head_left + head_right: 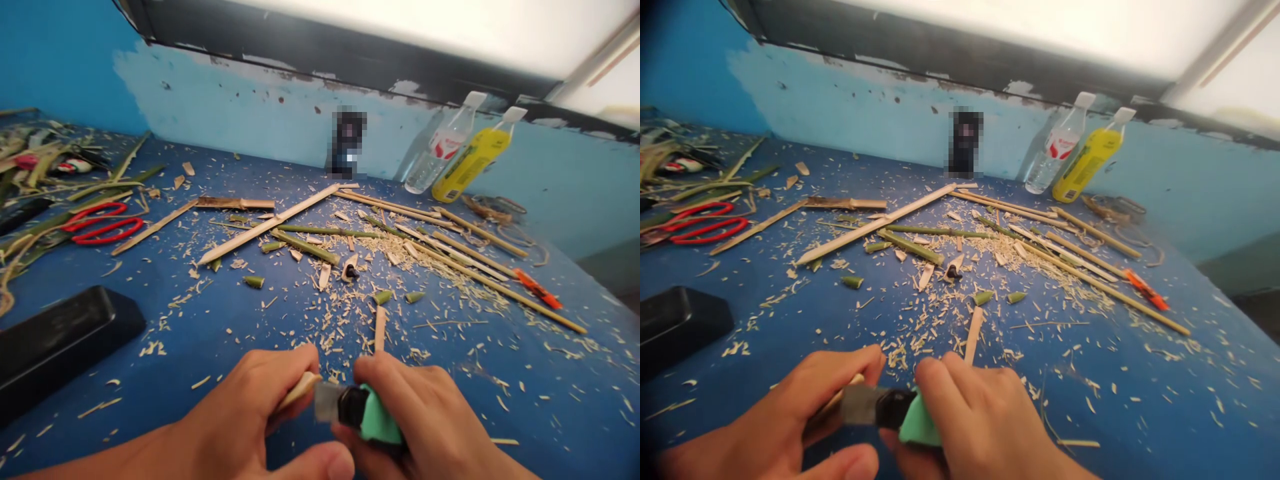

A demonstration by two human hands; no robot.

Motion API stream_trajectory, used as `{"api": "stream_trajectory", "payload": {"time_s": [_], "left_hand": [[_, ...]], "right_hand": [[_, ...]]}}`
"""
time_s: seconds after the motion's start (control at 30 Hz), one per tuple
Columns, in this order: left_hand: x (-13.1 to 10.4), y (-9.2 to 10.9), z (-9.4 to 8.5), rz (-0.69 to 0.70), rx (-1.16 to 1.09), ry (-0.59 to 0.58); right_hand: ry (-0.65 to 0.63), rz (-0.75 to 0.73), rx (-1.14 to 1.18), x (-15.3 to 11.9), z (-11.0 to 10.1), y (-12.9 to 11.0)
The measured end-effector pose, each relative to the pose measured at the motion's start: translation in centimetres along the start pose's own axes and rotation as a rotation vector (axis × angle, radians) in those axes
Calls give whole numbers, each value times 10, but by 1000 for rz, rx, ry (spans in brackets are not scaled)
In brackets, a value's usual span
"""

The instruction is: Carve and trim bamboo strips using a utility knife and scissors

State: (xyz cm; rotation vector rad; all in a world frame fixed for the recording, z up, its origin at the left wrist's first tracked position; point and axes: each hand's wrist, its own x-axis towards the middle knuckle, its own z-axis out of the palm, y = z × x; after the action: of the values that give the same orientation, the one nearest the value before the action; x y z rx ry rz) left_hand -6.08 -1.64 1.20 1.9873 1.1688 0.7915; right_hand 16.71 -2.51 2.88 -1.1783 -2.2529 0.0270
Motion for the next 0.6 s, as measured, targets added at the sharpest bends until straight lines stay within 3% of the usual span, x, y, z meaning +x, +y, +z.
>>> {"api": "stream_trajectory", "payload": {"time_s": [0.17,0.27,0.6], "left_hand": [[22,12,-12,227,102,-207],[32,20,-14,299,120,-208],[27,21,-12,207,66,-335]], "right_hand": [[-152,-64,19,1,0,-4],[-135,-67,22,1,1,-5],[-51,-72,8,8,-2,-9]]}}
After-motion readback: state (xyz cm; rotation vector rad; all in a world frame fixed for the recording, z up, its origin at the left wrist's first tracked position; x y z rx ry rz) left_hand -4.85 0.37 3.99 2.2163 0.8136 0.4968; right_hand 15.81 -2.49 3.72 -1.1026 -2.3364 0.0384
